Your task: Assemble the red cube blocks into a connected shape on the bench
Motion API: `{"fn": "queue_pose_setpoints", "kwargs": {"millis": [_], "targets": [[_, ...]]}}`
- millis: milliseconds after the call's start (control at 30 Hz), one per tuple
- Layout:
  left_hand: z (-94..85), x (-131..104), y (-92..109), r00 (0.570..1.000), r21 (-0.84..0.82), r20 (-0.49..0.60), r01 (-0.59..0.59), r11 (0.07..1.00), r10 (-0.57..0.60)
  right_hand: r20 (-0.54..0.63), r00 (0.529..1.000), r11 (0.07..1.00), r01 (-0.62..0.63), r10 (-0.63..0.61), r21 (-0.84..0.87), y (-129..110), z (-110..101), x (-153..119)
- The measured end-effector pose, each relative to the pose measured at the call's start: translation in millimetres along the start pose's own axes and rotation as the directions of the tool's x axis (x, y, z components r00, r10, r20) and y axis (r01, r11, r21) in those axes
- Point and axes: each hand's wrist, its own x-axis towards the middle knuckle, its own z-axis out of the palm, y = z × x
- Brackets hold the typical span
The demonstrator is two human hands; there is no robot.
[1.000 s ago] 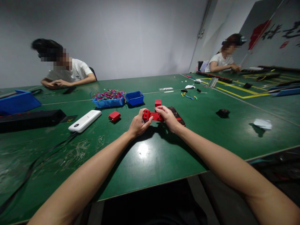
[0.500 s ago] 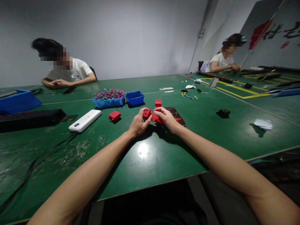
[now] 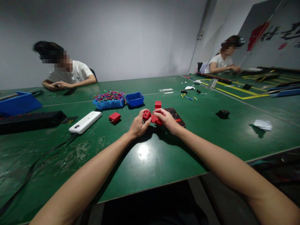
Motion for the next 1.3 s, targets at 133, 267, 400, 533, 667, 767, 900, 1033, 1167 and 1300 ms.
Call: {"fn": "queue_pose_setpoints", "kwargs": {"millis": [133, 267, 400, 533, 667, 767, 900, 1033, 1167, 1300], "targets": [[0.4, 1.0, -1.5, 1.000, -0.060, -0.006, -0.015, 0.998, 0.015, 0.000, 1.000, 1.000, 0.012, -0.012, -0.013, 1.0, -0.5, 0.5], [1.2, 2.3, -4.3, 1.000, -0.131, 0.011, -0.003, 0.991, 0.005, -0.016, 1.000, 0.999, 0.021, -0.022, -0.036, 1.5, -0.2, 0.3], [2.6, 3.0, -6.8, 0.999, -0.184, 0.037, 0.000, 0.983, 0.007, -0.027, 0.999, 0.998, 0.040, -0.042, -0.057, 2.7, -0.4, 0.4], [3.4, 2.9, -6.2, 0.999, -0.198, 0.034, -0.005, 0.980, 0.012, -0.022, 0.999, 0.997, 0.046, -0.048, -0.053, 3.5, -0.8, 0.5], [3.6, 2.8, -4.6, 0.999, -0.211, 0.044, 0.006, 0.977, 0.003, -0.029, 0.998, 0.997, 0.049, -0.051, -0.058, 3.0, -0.7, 0.1], [3.9, 2.8, -5.0, 0.999, -0.225, 0.053, 0.013, 0.974, -0.001, -0.029, 0.998, 0.996, 0.047, -0.049, -0.076, 2.6, -0.7, 0.1], [4.0, 2.9, -6.7, 0.999, -0.222, 0.052, 0.000, 0.975, 0.012, -0.008, 0.999, 0.994, 0.053, -0.054, -0.096, 3.5, -1.7, 0.8], [3.1, 2.7, -6.8, 0.998, -0.198, 0.058, 0.000, 0.980, 0.012, 0.034, 0.995, 0.982, 0.095, -0.091, -0.164, 5.2, -4.4, 0.6], [1.4, 2.6, -5.5, 0.996, -0.169, 0.091, 0.006, 0.986, 0.010, 0.101, 0.982, 0.929, 0.184, -0.159, -0.322, 6.2, -7.4, -0.9], [1.0, 2.6, -5.4, 0.992, -0.170, 0.126, 0.028, 0.985, -0.007, 0.104, 0.979, 0.901, 0.205, -0.178, -0.382, 5.4, -9.4, -0.5]]}}
